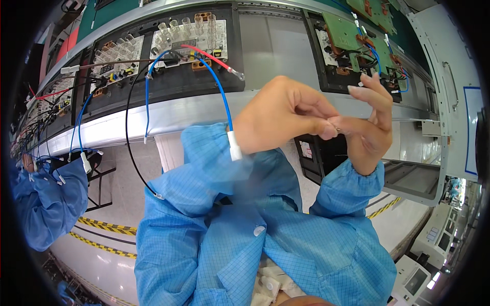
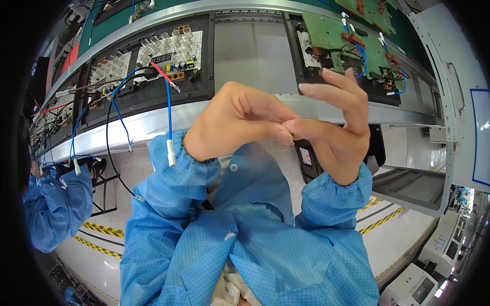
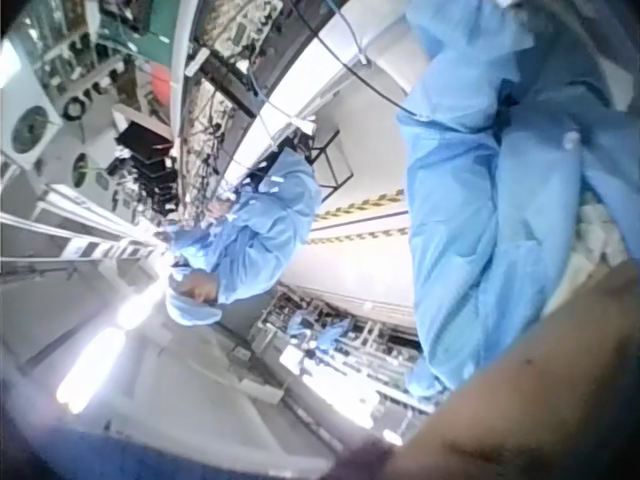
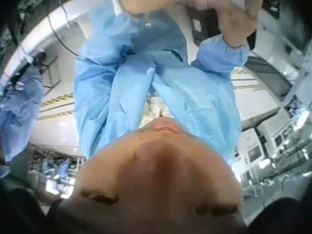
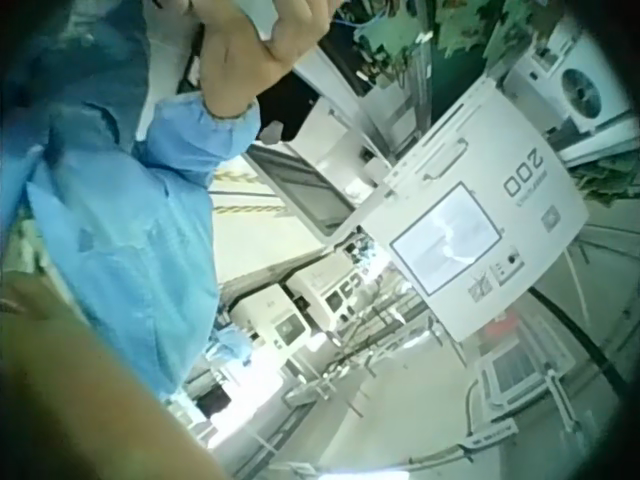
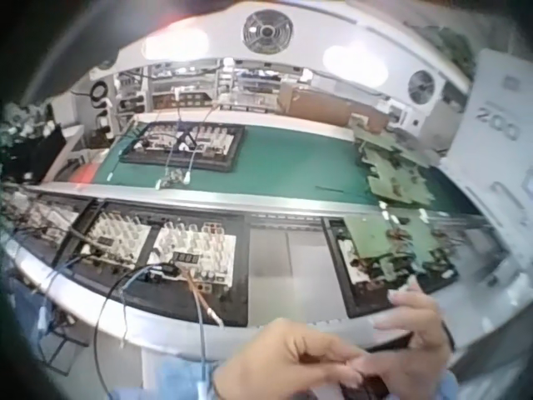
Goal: The recorder is assembling components onto an electronic board, routing wires, and making connections at a manufacturing station.
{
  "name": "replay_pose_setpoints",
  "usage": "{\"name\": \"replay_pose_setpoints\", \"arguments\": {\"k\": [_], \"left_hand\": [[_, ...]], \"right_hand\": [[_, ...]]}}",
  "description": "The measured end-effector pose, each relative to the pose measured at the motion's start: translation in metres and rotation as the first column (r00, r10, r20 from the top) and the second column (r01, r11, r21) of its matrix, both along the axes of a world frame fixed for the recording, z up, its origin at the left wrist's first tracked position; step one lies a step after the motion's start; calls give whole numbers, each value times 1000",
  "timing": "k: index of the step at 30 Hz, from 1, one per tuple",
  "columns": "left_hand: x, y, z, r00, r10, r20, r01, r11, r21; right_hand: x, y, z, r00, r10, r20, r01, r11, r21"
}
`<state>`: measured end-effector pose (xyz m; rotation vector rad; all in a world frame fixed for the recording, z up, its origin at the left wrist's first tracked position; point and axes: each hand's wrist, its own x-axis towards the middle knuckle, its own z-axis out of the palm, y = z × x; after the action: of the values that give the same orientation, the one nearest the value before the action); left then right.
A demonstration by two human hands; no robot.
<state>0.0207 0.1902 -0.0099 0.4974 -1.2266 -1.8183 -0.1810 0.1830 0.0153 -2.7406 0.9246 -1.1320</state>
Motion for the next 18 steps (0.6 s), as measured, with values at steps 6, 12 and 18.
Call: {"name": "replay_pose_setpoints", "arguments": {"k": [6, 12, 18], "left_hand": [[-7, 3, 8, 1000, -16, -19, 15, 998, -56], [-4, 4, 6, 997, -72, -36, 70, 997, -43], [-4, 6, 11, 994, -108, -10, 108, 994, 26]], "right_hand": [[14, 8, -16, 919, -23, 394, 66, 993, -95], [11, 12, -19, 928, 26, 371, 27, 990, -137], [11, 15, -17, 939, 16, 344, -1, 999, -42]]}}
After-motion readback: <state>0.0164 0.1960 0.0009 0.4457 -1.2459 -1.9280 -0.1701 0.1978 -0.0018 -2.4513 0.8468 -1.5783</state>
